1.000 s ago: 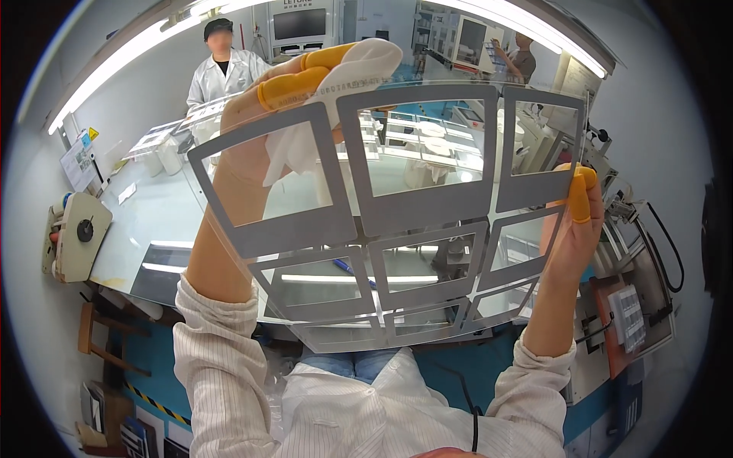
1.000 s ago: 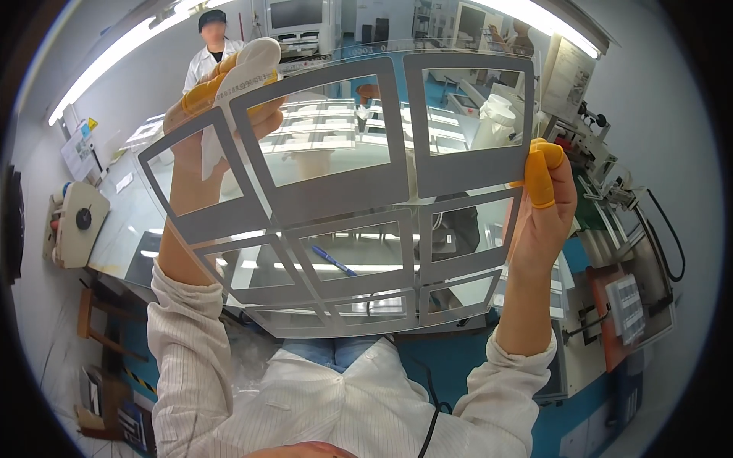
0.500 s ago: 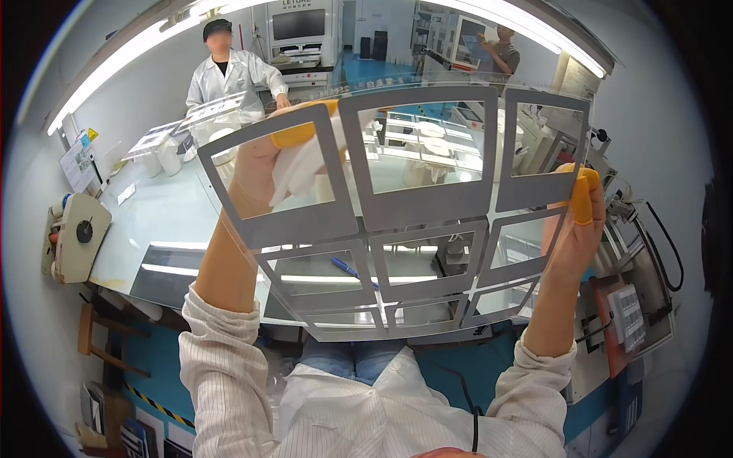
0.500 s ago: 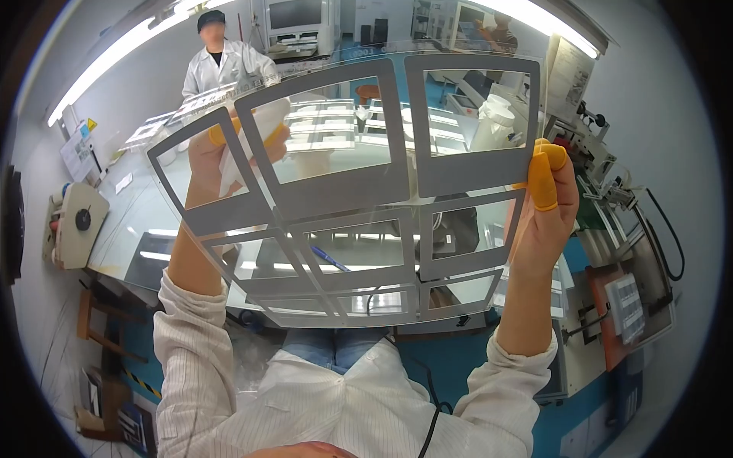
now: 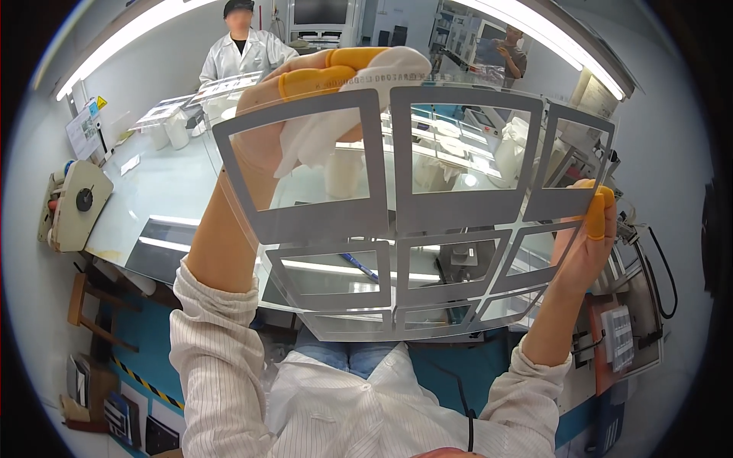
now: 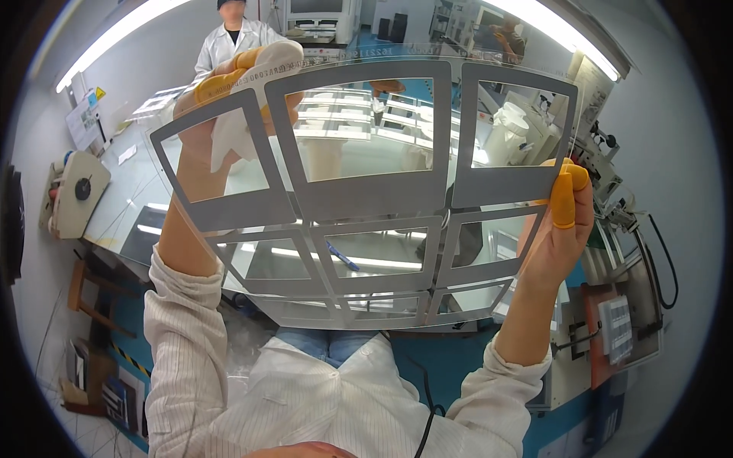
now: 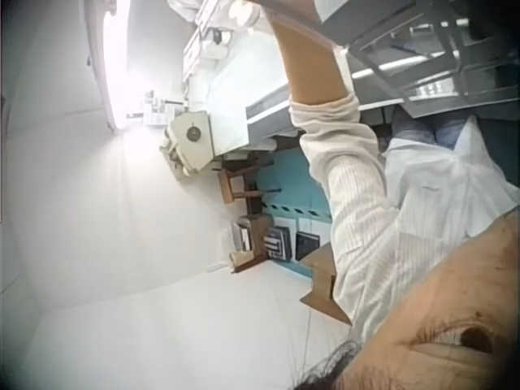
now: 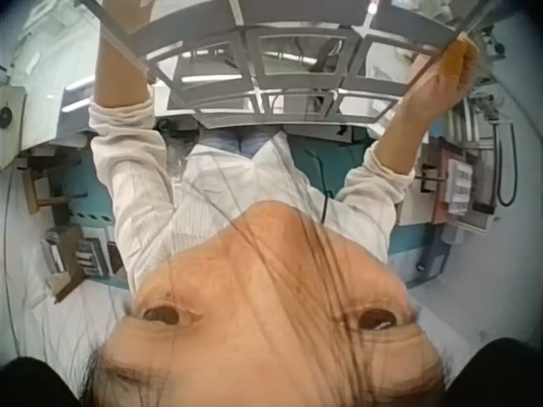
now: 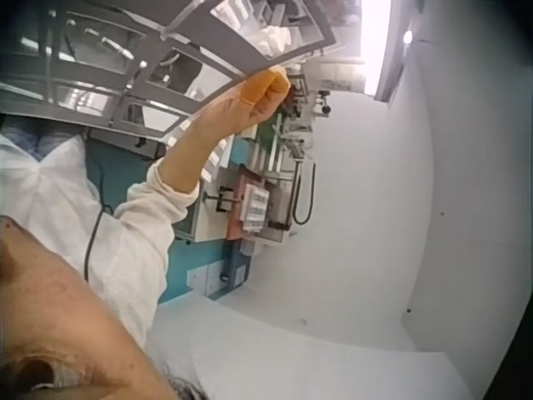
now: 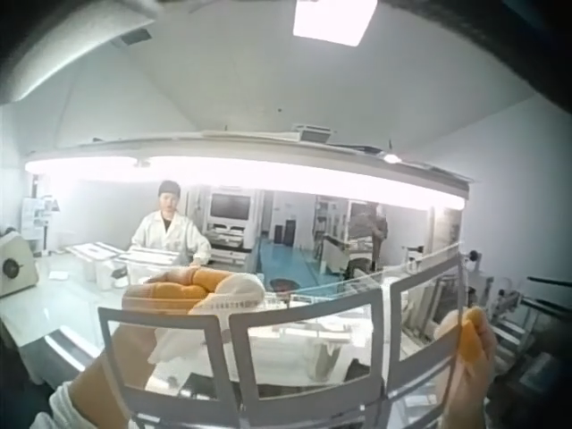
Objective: Inspecting and cleaning glass panels with a grid pattern using a cloth in an industrial cleanroom setting.
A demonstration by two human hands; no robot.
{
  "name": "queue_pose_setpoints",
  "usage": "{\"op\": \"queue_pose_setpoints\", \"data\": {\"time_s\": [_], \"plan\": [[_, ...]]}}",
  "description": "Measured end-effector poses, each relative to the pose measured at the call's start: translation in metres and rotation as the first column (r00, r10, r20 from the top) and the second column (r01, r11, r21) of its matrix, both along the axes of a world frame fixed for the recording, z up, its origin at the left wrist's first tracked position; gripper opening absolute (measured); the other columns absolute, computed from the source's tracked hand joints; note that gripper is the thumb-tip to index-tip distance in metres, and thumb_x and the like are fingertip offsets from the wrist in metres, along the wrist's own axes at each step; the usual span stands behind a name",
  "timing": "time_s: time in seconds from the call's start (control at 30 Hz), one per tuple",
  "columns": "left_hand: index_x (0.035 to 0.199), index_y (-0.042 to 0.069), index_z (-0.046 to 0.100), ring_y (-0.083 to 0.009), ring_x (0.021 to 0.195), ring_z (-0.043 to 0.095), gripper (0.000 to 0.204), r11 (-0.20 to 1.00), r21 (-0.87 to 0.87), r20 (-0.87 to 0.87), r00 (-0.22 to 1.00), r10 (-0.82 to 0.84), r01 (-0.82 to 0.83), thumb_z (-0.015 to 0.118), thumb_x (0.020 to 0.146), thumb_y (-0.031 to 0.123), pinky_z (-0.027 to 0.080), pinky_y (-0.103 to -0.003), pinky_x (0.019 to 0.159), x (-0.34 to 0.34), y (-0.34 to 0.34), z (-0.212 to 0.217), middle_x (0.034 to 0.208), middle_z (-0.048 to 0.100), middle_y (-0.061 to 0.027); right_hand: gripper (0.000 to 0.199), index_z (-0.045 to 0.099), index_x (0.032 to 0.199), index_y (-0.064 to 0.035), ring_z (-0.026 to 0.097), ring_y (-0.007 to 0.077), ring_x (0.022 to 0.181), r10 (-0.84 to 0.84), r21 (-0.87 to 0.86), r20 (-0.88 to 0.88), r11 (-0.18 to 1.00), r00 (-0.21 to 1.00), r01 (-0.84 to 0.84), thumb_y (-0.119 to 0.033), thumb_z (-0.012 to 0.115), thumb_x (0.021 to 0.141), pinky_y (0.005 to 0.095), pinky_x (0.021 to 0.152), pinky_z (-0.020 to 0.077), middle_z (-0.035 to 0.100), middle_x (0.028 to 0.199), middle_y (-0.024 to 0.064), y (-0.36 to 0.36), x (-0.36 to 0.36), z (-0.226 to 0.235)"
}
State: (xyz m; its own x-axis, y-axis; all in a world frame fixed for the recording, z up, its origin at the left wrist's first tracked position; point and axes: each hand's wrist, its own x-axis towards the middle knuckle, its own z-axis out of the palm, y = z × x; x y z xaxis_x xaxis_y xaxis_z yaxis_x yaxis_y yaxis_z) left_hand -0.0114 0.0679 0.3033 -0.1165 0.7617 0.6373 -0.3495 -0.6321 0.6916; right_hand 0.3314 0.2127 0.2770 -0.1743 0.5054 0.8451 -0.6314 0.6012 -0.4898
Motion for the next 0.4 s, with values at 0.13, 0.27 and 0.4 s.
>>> {"op": "queue_pose_setpoints", "data": {"time_s": [0.13, 0.27, 0.4], "plan": [[0.123, -0.004, 0.042, -0.0152, 0.063, 0.054, 0.058, 0.982, 0.154, -0.036, 0.994, -0.104, 0.109, 0.049, 0.084, 0.038, 0.043, -0.023, 0.048, -0.015, 0.0, 0.005, 0.089, 0.055, -0.0205, 0.027, 0.054, 0.108, -0.0013, 0.052, 0.0196, 0.101, -0.01, -0.039, -0.064, 0.999, 0.998, 0.008, -0.019, 0.056, 0.088, 0.034, 0.095, 0.0373, 0.056, 0.103, 0.0087, 0.005, 0.006, -0.004], [0.122, -0.005, 0.043, -0.0166, 0.067, 0.055, 0.058, 0.904, 0.248, -0.233, 0.927, -0.293, 0.348, 0.049, 0.084, 0.039, 0.044, -0.023, 0.052, -0.042, -0.008, 0.009, 0.089, 0.056, -0.0202, 0.026, 0.055, 0.108, -0.0019, 0.051, 0.0198, 0.101, -0.056, -0.017, -0.044, 0.998, 0.997, 0.055, -0.019, 0.055, 0.088, 0.0344, 0.096, 0.0354, 0.056, 0.102, 0.0081, 0.004, 0.012, -0.003], [0.131, -0.002, 0.036, -0.0313, 0.104, 0.056, 0.054, 0.932, 0.29, -0.148, 0.972, -0.183, 0.219, 0.041, 0.088, 0.031, 0.049, -0.026, 0.081, -0.09, -0.04, 0.0, 0.122, 0.049, -0.0195, 0.027, 0.055, 0.109, -0.0027, 0.05, 0.0201, 0.102, -0.104, 0.018, -0.013, 0.994, 0.994, 0.105, -0.019, 0.057, 0.087, 0.0364, 0.097, 0.0344, 0.056, 0.103, 0.0072, 0.005, 0.015, -0.002]]}}
